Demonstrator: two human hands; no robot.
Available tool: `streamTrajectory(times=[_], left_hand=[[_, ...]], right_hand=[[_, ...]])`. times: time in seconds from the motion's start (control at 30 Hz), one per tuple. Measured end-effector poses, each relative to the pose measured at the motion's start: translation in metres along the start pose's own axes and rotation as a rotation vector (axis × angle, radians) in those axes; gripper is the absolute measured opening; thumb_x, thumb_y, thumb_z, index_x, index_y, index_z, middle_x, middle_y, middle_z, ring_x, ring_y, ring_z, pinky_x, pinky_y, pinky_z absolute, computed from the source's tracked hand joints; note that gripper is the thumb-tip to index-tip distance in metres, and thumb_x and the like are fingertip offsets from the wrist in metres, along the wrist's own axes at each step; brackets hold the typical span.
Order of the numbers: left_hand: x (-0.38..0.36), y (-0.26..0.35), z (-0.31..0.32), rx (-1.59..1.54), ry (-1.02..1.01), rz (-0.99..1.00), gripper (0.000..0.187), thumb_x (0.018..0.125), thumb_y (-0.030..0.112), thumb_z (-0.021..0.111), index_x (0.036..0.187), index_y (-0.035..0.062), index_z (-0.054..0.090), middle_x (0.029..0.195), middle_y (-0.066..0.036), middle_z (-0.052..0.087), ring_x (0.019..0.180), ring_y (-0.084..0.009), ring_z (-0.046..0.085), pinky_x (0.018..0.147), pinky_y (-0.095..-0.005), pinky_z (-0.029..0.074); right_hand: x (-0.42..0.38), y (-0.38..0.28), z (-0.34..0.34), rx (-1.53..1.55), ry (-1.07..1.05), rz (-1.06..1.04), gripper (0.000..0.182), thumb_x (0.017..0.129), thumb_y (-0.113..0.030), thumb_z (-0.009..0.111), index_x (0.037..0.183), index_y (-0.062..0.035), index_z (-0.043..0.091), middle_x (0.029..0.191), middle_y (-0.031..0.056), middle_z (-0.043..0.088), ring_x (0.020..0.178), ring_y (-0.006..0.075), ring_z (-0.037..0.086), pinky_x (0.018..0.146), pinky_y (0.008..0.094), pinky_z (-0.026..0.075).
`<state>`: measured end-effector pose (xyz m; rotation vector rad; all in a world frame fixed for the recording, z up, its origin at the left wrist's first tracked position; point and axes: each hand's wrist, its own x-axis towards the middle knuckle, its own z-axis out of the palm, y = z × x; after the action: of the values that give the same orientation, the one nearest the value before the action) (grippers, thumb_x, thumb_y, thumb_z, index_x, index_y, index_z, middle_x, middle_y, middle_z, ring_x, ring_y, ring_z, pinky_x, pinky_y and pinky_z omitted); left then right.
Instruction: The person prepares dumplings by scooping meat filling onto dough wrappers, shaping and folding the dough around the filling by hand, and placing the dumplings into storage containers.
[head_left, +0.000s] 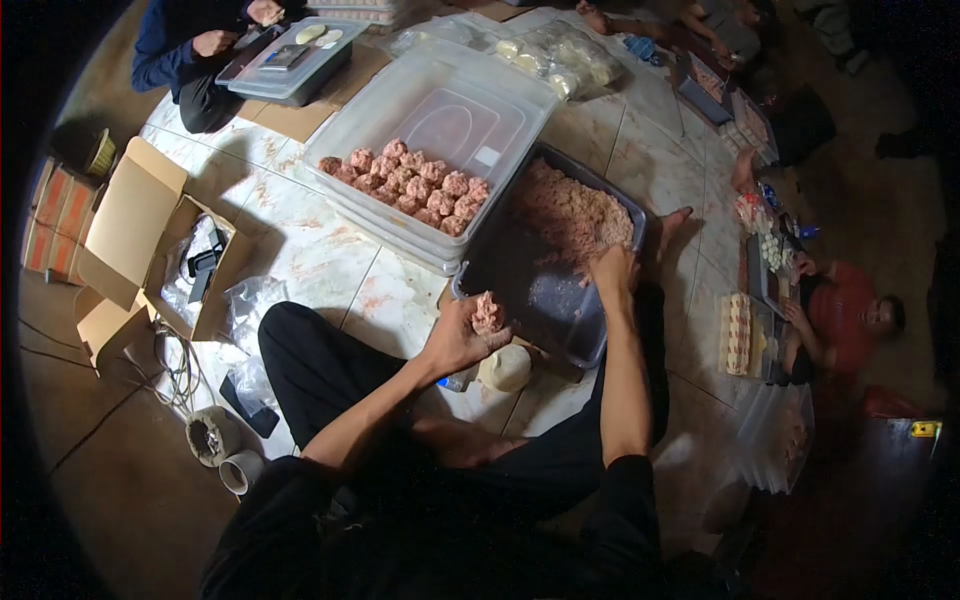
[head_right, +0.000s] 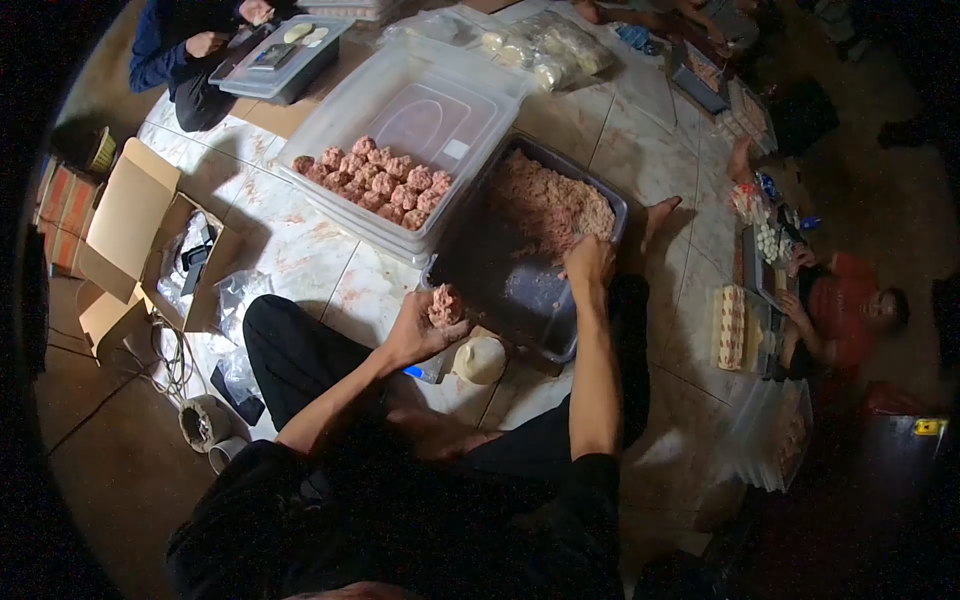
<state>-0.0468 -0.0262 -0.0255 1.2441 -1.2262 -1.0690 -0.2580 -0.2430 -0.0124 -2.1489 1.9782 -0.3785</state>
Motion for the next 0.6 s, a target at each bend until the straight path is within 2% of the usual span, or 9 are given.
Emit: streamTrajectory(times=[0.1,0.2,0.23,0.3,0.37,0.4,0.47,0.57,0.6], left_hand=[[-0.004,-0.001,-0.008,0.012,0.056,0.053,0.023,0.088,0.01,0.08,0.085,0.0018,0.059,0.078,0.003,0.06,0.072,-0.0038,0.05,0.06,-0.025,0.043],[-0.005,-0.008,-0.03,0.044,0.068,0.009,0.028,0.087,0.01,0.081,0.082,0.0036,0.055,0.073,0.005,0.055,0.07,-0.0036,0.047,0.06,-0.0236,0.042],[0.0,-0.008,-0.031,0.028,0.083,-0.037,0.029,0.087,0.01,0.082,0.081,0.0042,0.054,0.071,0.005,0.053,0.068,-0.0038,0.045,0.059,-0.0234,0.041],[-0.001,-0.008,-0.025,-0.008,0.091,-0.143,0.033,0.086,0.011,0.083,0.079,0.0055,0.051,0.067,0.006,0.049,0.066,-0.0041,0.042,0.058,-0.023,0.039],[0.003,-0.013,-0.016,0.119,0.033,-0.014,0.031,0.08,0.011,0.082,0.082,0.0019,0.053,0.069,-0.003,0.054,0.068,-0.0068,0.046,0.06,-0.0276,0.043],[0.004,-0.009,-0.014,0.237,0.01,0.089,0.028,0.078,0.01,0.082,0.086,0.0003,0.056,0.071,-0.006,0.057,0.068,-0.0082,0.05,0.061,-0.0288,0.045],[0.0,0.003,-0.01,0.303,0.025,0.148,0.035,0.072,0.008,0.077,0.103,-0.0032,0.066,0.08,-0.016,0.062,0.069,-0.0229,0.059,0.069,-0.0326,0.051],[0.0,0.008,-0.01,0.486,0.063,0.251,0.044,0.073,0.009,0.078,0.115,-0.0016,0.067,0.083,-0.018,0.064,0.069,-0.0365,0.055,0.069,-0.033,0.052],[0.0,0.013,-0.012,0.531,0.038,0.186,0.03,0.079,0.02,0.077,0.102,0.0039,0.067,0.092,-0.018,0.069,0.083,-0.041,0.067,0.07,-0.0443,0.055]], right_hand=[[0.009,0.028,0.014,-0.193,-0.019,-0.078,0.024,0.092,-0.022,0.064,0.09,-0.0003,0.075,0.09,0.0302,0.071,0.091,0.0456,0.072,0.08,0.0543,0.056],[-0.049,-0.003,-0.054,-0.203,-0.016,-0.106,0.017,0.091,-0.016,0.065,0.092,-0.0011,0.074,0.092,0.0277,0.072,0.09,0.0437,0.072,0.077,0.0527,0.056],[-0.072,-0.017,-0.076,-0.17,-0.004,-0.14,0.013,0.09,-0.012,0.067,0.095,-0.0019,0.074,0.094,0.0258,0.073,0.09,0.0419,0.073,0.075,0.0504,0.056],[-0.138,-0.056,-0.113,0.145,-0.155,-0.219,0.017,0.094,-0.015,0.064,0.093,0.0007,0.071,0.087,0.0254,0.07,0.083,0.0432,0.07,0.071,0.0514,0.052],[-0.179,-0.076,-0.118,0.345,-0.284,-0.468,0.019,0.098,-0.016,0.063,0.094,0.0011,0.068,0.084,0.0243,0.069,0.081,0.0423,0.069,0.069,0.0479,0.052],[-0.183,-0.08,-0.115,0.308,-0.307,-0.457,0.019,0.098,-0.016,0.063,0.092,0.0011,0.067,0.083,0.0238,0.068,0.081,0.0418,0.069,0.069,0.047,0.052],[-0.184,-0.085,-0.109,0.238,-0.353,-0.445,0.019,0.099,-0.015,0.062,0.09,0.0011,0.066,0.081,0.0227,0.068,0.079,0.0408,0.069,0.069,0.0452,0.052],[-0.185,-0.084,-0.112,0.285,-0.33,-0.449,0.018,0.101,-0.014,0.062,0.092,0.0012,0.067,0.081,0.0218,0.068,0.077,0.0388,0.071,0.069,0.0423,0.053],[-0.186,-0.084,-0.113,0.364,-0.273,-0.412,0.02,0.102,-0.015,0.062,0.093,0.0016,0.068,0.081,0.0217,0.069,0.078,0.0382,0.071,0.069,0.0418,0.053]])
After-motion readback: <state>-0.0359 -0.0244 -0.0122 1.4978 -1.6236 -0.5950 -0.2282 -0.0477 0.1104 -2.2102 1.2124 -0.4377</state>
